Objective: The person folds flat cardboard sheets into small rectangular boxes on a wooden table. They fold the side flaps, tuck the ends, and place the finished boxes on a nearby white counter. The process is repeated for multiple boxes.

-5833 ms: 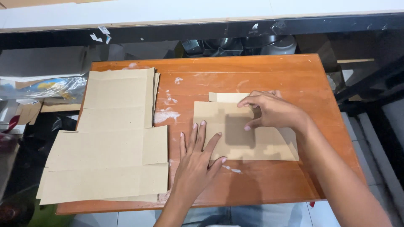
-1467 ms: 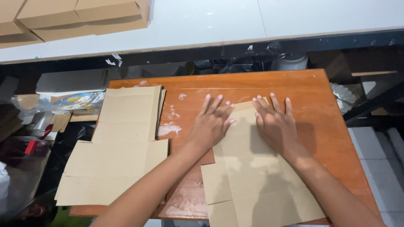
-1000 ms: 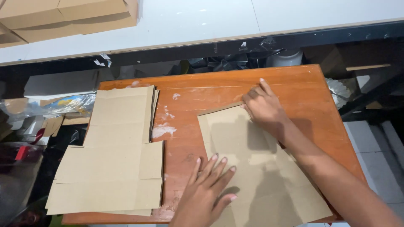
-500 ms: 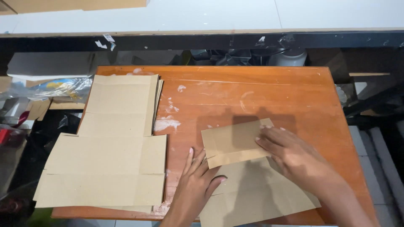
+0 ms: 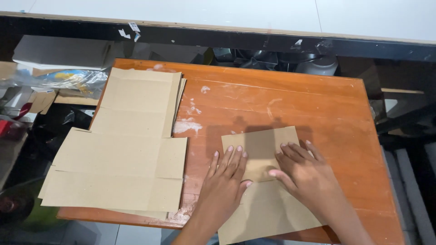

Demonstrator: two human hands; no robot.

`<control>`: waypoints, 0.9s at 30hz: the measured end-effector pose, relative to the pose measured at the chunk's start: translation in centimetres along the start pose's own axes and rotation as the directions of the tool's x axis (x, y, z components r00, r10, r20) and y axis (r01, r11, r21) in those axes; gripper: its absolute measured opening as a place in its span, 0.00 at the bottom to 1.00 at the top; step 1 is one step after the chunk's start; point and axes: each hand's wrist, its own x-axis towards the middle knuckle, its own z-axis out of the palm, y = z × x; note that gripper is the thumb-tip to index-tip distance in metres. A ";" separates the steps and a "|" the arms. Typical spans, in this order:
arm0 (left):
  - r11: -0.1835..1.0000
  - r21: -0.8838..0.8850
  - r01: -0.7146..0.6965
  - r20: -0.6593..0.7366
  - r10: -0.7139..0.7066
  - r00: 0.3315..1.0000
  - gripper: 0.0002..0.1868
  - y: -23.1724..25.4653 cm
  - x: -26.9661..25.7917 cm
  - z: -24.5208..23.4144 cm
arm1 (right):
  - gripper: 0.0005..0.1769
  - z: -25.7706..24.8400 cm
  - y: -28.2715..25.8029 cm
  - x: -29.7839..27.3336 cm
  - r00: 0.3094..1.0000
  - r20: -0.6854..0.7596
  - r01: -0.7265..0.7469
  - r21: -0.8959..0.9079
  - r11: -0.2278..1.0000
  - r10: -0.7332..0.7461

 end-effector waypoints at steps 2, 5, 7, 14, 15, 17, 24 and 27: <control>1.000 0.020 0.001 -0.032 0.000 0.999 0.30 -0.3 -0.4 1.5 | 0.38 1.4 -0.3 1.5 0.987 -0.113 -0.107 0.032 0.994 0.110; 1.000 -0.005 0.012 -0.019 -0.013 1.000 0.30 -0.5 -0.5 2.0 | 0.41 3.1 -2.5 4.9 0.991 0.106 0.035 0.366 0.930 -0.080; 0.998 -0.066 0.019 -0.021 -0.020 1.000 0.24 -0.6 -0.5 1.9 | 0.41 3.3 -4.1 6.2 0.996 0.036 0.060 0.396 0.916 -0.081; 0.997 0.048 0.059 -0.047 -0.056 0.997 0.29 -0.3 -0.3 1.3 | 0.36 6.3 -1.1 4.4 0.977 -0.213 -0.011 -0.020 1.000 0.006; 0.997 0.046 0.057 -0.044 -0.055 0.997 0.29 -0.3 -0.3 1.3 | 0.36 5.4 -0.4 3.9 0.978 -0.211 -0.014 -0.021 1.000 0.009; 0.996 0.049 0.069 -0.037 -0.067 0.997 0.30 -0.2 -0.2 1.3 | 0.30 3.5 1.1 2.9 0.969 -0.210 -0.150 -0.069 0.986 0.133; 0.994 0.093 0.057 0.025 -0.060 0.998 0.34 0.3 1.0 2.6 | 0.32 4.1 2.1 1.5 0.963 -0.114 -0.243 0.016 0.970 0.243; 0.979 0.185 0.083 0.349 -0.144 0.926 0.43 2.4 3.8 4.1 | 0.30 3.6 1.9 1.8 0.932 0.088 -0.361 0.298 0.884 0.351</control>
